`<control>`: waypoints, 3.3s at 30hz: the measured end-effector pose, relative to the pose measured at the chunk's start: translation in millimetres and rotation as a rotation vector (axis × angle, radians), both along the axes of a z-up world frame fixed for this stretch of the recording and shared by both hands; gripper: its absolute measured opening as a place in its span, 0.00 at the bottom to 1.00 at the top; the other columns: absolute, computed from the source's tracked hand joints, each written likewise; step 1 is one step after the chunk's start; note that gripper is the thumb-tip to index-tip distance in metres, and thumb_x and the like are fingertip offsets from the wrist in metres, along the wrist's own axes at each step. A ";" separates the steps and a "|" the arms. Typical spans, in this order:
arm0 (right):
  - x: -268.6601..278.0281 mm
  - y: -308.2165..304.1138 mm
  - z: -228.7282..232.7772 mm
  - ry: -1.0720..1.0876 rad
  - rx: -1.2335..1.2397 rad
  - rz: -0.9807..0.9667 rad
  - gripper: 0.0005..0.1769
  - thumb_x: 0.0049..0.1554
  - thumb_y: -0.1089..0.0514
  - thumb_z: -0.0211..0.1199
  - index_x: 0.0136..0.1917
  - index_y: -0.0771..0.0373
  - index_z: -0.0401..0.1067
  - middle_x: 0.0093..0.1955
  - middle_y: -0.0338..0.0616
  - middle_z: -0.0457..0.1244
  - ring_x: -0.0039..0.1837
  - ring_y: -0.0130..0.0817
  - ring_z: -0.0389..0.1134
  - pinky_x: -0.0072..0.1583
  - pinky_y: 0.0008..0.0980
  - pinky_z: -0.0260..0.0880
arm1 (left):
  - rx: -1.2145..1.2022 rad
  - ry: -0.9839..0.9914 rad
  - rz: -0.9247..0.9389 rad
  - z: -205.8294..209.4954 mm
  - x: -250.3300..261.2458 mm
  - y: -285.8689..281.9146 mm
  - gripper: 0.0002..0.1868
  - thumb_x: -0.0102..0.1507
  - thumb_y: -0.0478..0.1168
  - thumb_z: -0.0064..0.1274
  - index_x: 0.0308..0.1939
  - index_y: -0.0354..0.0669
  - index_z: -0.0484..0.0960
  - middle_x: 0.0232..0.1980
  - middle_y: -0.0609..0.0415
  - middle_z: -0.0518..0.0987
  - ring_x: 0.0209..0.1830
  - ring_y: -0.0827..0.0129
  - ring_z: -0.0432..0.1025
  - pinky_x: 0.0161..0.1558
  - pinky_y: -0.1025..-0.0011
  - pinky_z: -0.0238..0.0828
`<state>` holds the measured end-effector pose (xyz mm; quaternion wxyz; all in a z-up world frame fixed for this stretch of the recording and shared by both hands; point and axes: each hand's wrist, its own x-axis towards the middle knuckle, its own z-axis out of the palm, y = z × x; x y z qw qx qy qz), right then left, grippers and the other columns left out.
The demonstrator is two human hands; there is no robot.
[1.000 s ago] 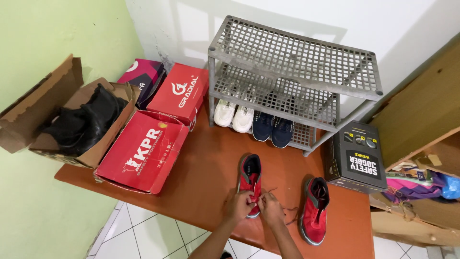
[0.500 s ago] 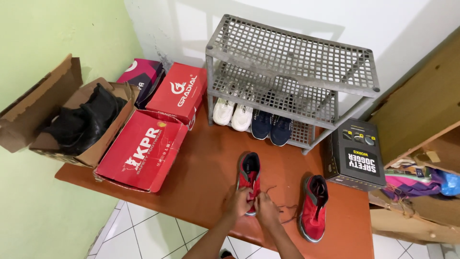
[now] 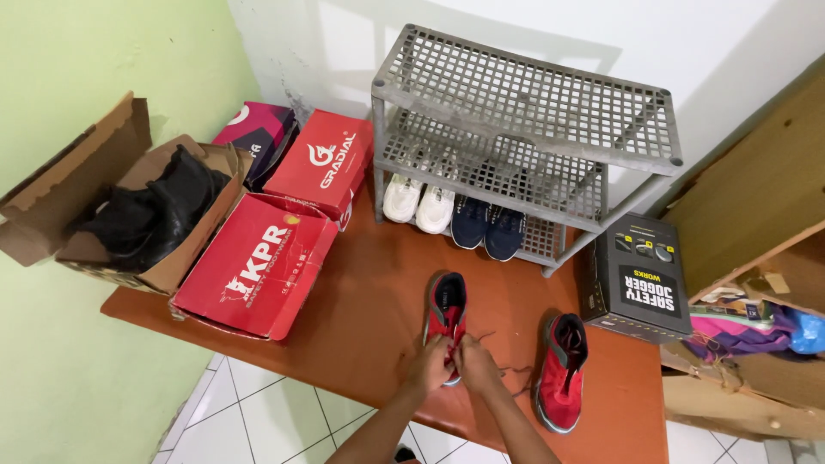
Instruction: The person opens two shoe boxes, removes a pair of blue sneakers and a pair of red sneakers, and places them on a metal shoe rack. The person then ties the laces of the red sneakers on the bench.
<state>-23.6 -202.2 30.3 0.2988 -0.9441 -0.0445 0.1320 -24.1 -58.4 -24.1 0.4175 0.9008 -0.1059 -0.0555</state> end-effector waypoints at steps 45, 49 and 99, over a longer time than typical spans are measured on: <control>-14.0 -3.6 20.2 -0.277 -0.075 0.106 0.21 0.63 0.50 0.49 0.70 0.42 0.64 0.59 0.34 0.67 0.57 0.38 0.70 0.47 0.47 0.74 | -0.047 0.227 0.009 56.7 10.3 11.8 0.15 0.69 0.42 0.38 0.53 0.57 0.81 0.55 0.53 0.83 0.50 0.52 0.77 0.50 0.55 0.71; 2.0 -6.7 25.8 -0.171 -0.122 0.177 0.24 0.61 0.54 0.50 0.70 0.41 0.59 0.62 0.40 0.64 0.52 0.53 0.70 0.45 0.55 0.71 | -0.086 0.170 0.003 9.4 25.3 8.5 0.04 0.62 0.40 0.49 0.31 0.53 0.75 0.36 0.53 0.82 0.35 0.61 0.74 0.39 0.61 0.67; -7.2 20.5 -3.8 -0.224 0.085 -0.199 0.10 0.57 0.51 0.64 0.47 0.48 0.85 0.49 0.29 0.72 0.53 0.29 0.73 0.56 0.33 0.71 | -0.080 -0.312 0.106 40.6 16.3 55.5 0.09 0.60 0.44 0.58 0.45 0.56 0.82 0.48 0.56 0.76 0.50 0.57 0.74 0.50 0.54 0.71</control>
